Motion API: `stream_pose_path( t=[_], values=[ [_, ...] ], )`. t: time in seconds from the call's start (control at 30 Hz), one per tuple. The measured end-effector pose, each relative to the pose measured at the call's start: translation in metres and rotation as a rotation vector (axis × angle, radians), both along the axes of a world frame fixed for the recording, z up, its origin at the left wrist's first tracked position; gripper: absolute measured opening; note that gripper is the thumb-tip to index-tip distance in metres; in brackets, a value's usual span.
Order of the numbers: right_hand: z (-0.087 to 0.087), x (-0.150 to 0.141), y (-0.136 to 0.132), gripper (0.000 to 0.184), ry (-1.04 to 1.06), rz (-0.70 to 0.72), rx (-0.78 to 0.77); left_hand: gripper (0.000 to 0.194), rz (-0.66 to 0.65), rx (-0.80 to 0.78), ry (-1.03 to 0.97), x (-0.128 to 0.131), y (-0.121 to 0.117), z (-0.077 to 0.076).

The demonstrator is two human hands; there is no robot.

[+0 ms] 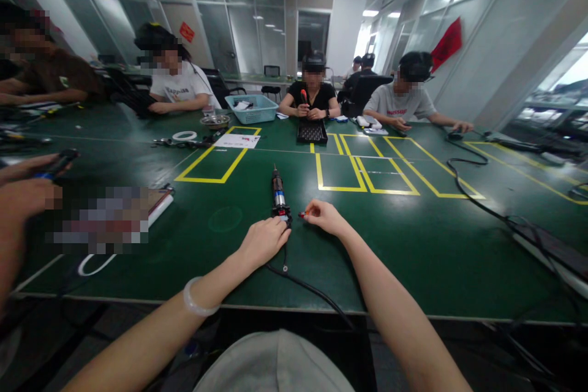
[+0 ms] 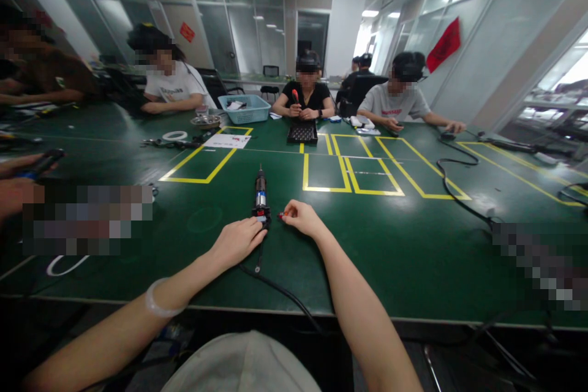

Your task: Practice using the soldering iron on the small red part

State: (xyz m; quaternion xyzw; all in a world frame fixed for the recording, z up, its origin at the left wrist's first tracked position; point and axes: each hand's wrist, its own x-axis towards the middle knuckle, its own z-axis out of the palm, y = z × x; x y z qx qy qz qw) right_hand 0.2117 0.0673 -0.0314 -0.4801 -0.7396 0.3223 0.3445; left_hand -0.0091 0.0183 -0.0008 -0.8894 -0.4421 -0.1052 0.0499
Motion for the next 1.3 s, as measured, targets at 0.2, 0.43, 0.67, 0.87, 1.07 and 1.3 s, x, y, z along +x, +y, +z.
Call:
stream_pose_path(
  t=[0.2,0.43,0.67,0.87,1.07,1.3],
  values=[
    [-0.003,-0.003,0.001,0.016,0.002,0.019,0.030,0.031,-0.017,-0.005,-0.026,-0.001,0.001,0.001],
    [-0.008,-0.012,0.002,0.013,-0.045,-0.002,0.071,0.032,-0.061,-0.002,-0.019,-0.006,0.001,-0.002],
    [-0.008,-0.024,0.001,0.011,-0.122,0.025,0.119,0.031,-0.120,-0.006,-0.006,-0.009,-0.002,-0.002],
    [-0.001,-0.030,-0.003,0.013,-0.140,0.044,0.102,0.030,-0.118,0.010,0.014,-0.009,-0.003,-0.001],
    [0.000,-0.034,-0.003,0.014,-0.088,-0.033,0.075,0.030,-0.116,0.005,0.031,-0.009,-0.004,0.002],
    [0.000,-0.039,-0.007,0.011,0.062,-0.059,-0.024,0.038,-0.085,-0.071,-0.099,-0.012,-0.003,-0.002]
  ],
)
